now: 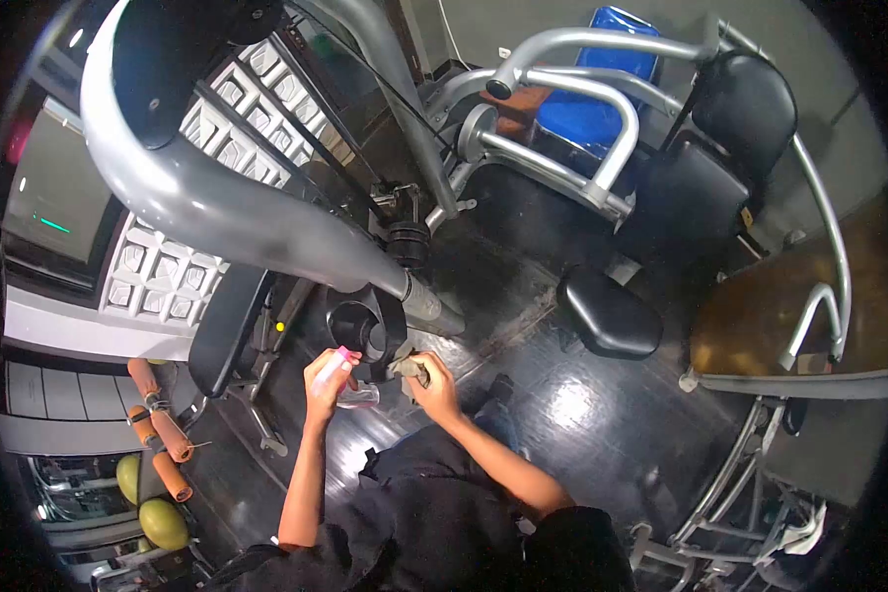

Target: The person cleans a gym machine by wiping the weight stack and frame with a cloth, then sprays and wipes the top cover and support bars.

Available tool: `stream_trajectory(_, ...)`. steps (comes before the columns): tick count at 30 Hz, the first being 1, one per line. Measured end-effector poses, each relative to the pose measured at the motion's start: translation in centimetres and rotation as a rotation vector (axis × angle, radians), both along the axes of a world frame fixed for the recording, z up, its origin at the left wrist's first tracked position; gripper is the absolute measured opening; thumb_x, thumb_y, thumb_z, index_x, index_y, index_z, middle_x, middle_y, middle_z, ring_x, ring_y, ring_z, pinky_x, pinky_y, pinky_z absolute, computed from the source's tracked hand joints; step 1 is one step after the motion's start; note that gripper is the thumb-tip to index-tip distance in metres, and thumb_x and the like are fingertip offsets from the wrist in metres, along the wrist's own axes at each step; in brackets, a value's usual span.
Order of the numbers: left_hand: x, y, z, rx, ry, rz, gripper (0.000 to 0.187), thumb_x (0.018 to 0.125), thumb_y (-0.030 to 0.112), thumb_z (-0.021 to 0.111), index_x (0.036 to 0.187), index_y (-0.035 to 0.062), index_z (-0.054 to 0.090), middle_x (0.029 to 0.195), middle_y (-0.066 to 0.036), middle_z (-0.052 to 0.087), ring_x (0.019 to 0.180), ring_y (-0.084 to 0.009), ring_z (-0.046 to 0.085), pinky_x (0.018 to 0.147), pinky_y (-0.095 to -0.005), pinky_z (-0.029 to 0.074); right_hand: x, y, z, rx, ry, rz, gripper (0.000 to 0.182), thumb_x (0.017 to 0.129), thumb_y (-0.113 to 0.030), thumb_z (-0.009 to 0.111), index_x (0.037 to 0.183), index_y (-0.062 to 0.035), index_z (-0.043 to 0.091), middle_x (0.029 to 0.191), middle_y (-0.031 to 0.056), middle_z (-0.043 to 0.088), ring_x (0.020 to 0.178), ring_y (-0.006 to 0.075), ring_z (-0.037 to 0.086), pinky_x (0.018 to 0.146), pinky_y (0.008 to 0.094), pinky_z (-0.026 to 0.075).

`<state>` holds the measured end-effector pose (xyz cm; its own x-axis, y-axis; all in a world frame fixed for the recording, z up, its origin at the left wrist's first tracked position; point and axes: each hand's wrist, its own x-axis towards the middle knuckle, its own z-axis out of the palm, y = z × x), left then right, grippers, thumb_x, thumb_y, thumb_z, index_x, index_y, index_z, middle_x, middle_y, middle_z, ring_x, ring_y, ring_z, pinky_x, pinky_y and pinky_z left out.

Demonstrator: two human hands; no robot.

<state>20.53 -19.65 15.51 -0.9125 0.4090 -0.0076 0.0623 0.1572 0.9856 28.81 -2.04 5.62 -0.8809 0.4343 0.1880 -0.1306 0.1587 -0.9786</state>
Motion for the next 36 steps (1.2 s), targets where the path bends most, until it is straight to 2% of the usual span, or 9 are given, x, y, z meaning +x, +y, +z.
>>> stream_trajectory(3,-0.1,-0.1,0.2,-0.038,-0.015,0.009,0.020,0.090,0.014,0.063,0.091,-0.0059,0.067,0.097,-0.013,0.068,0.062,-0.0127,0.060,0.055,-0.0258,0.048,0.0,0.4,1.0,0.007,-0.030,0.021,0.026,0.076,-0.001,0.067,0.101,-0.0007,0.063,0.096,0.0150,0.063,0.091,0.0348,0.063,0.080,0.0373,0.050)
stream_trajectory(7,0.1,0.0,0.0,-0.026,-0.009,0.025,0.022,0.089,0.017,0.063,0.091,-0.0054,0.068,0.095,-0.013,0.068,0.060,-0.0123,0.059,0.054,-0.0247,0.046,-0.8,1.4,5.1,0.119,0.231,0.081,0.042,0.067,0.006,0.069,0.107,-0.0067,0.069,0.106,0.0111,0.063,0.100,0.0305,0.060,0.088,0.0389,0.050)
stream_trajectory(12,0.0,-0.2,-0.1,-0.039,-0.027,0.060,0.026,0.088,0.023,0.065,0.090,-0.0033,0.068,0.093,-0.012,0.069,0.057,-0.0121,0.060,0.049,-0.0231,0.040,-1.2,0.8,1.4,0.360,0.278,0.114,0.043,0.065,0.005,0.070,0.104,-0.0135,0.071,0.113,0.0087,0.060,0.106,0.0300,0.057,0.091,0.0397,0.050)
stream_trajectory(17,-0.6,-0.6,-0.1,-0.027,-0.022,-0.001,0.028,0.088,0.024,0.066,0.089,-0.0037,0.068,0.090,-0.012,0.069,0.058,-0.0110,0.060,0.049,-0.0228,0.039,-0.1,1.0,-1.4,0.325,0.136,0.103,0.037,0.067,0.004,0.068,0.102,-0.0090,0.069,0.108,0.0082,0.063,0.101,0.0283,0.061,0.089,0.0378,0.052)
stream_trajectory(20,-1.6,-1.2,0.6,-0.044,-0.046,-0.082,0.029,0.087,0.025,0.067,0.089,-0.0041,0.069,0.088,-0.012,0.069,0.058,-0.0106,0.060,0.049,-0.0225,0.039,-0.2,1.3,-2.1,-0.037,-0.055,-0.009,0.027,0.078,-0.005,0.068,0.104,-0.0004,0.065,0.100,0.0115,0.068,0.092,0.0205,0.067,0.084,0.0311,0.050)
stream_trajectory(23,-2.8,-1.8,0.7,-0.048,-0.087,-0.182,0.028,0.086,0.023,0.067,0.091,-0.0045,0.069,0.087,-0.011,0.069,0.058,-0.0103,0.059,0.053,-0.0225,0.042,-3.2,1.5,-0.9,-0.524,-0.204,-0.162,0.030,0.090,-0.018,0.065,0.112,0.0019,0.064,0.108,0.0092,0.069,0.099,0.0138,0.061,0.087,0.0292,0.047)
stream_trajectory(27,-4.4,-1.3,2.4,0.020,-0.052,-0.333,0.018,0.085,0.012,0.066,0.094,-0.0038,0.069,0.089,-0.011,0.071,0.064,-0.0115,0.063,0.059,-0.0243,0.048,-6.9,1.7,-2.1,-0.492,-0.254,-0.048,0.037,0.094,-0.017,0.056,0.125,0.0036,0.059,0.118,0.0067,0.065,0.110,0.0141,0.058,0.097,0.0270,0.042)
stream_trajectory(29,-5.5,-1.8,2.1,0.011,-0.076,-0.377,0.016,0.085,0.008,0.066,0.095,-0.0035,0.069,0.091,-0.011,0.071,0.067,-0.0123,0.064,0.061,-0.0253,0.050,-6.4,0.7,-1.1,-0.673,-0.162,-0.090,0.036,0.094,-0.015,0.056,0.125,0.0030,0.058,0.119,0.0066,0.065,0.109,0.0141,0.058,0.098,0.0275,0.042)
stream_trajectory(36,-8.3,-2.3,-0.3,0.081,0.122,-0.646,0.017,0.082,0.003,0.065,0.097,-0.0041,0.069,0.093,-0.012,0.072,0.071,-0.0130,0.066,0.060,-0.0252,0.051,-1.2,-6.5,1.4,-0.522,-0.203,-0.492,0.033,0.096,-0.022,0.059,0.121,0.0008,0.063,0.107,0.0040,0.069,0.097,0.0095,0.059,0.089,0.0260,0.045)
